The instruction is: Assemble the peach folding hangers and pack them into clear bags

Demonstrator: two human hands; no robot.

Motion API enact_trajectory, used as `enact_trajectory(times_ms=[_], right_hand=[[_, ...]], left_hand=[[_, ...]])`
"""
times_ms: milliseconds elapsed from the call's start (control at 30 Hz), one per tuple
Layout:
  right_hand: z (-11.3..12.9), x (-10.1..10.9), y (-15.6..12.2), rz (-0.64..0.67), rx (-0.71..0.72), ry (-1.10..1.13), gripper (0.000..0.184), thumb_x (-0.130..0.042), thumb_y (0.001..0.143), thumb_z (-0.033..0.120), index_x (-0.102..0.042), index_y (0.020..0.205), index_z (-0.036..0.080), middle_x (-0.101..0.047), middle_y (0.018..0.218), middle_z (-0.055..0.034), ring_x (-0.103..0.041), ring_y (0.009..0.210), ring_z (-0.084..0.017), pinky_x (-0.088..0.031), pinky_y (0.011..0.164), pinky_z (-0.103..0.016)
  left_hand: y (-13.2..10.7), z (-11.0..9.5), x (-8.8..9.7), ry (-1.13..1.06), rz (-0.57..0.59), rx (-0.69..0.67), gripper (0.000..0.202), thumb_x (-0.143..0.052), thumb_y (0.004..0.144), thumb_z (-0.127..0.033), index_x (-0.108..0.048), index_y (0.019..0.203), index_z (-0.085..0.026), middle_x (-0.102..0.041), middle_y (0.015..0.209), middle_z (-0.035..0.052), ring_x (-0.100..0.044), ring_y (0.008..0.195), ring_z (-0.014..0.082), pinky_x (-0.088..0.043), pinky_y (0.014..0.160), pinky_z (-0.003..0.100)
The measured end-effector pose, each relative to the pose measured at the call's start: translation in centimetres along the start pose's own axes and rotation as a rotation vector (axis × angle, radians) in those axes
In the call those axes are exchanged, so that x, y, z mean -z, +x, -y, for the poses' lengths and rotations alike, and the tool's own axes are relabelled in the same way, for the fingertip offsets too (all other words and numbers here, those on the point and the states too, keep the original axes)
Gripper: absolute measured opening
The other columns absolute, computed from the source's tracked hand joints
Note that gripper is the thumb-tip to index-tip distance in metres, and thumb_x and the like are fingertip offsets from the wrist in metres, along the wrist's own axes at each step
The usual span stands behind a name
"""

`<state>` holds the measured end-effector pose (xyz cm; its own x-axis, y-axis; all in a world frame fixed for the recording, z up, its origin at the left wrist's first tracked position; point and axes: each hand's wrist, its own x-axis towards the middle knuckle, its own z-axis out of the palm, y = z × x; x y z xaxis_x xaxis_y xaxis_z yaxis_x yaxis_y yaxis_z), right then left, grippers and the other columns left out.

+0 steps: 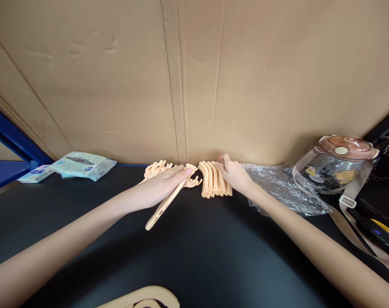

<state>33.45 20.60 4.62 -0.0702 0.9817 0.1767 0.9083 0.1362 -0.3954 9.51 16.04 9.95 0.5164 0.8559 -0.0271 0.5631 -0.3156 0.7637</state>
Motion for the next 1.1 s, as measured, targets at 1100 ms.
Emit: enact_trajectory(times_ms=[1100], right_hand=[[0.0,1.3,-0.1,0.001,-0.088,-0.17,0.017,-0.053,0.076,0.023,-0.068,0.069,0.019,-0.071,0.072,-0.0085,-0.065,0.073,-0.024,-0.037,0.059,-0.03]], left_hand=[[1.2,0.8,-0.1,-0.197,-0.03,-0.01,0.044,-0.051,0.085,-0.063,-0.045,0.075,-0.02,-0.038,0.068,-0.0044,-0.035,0.058,0.0111,-0.027,0.05,0.025]])
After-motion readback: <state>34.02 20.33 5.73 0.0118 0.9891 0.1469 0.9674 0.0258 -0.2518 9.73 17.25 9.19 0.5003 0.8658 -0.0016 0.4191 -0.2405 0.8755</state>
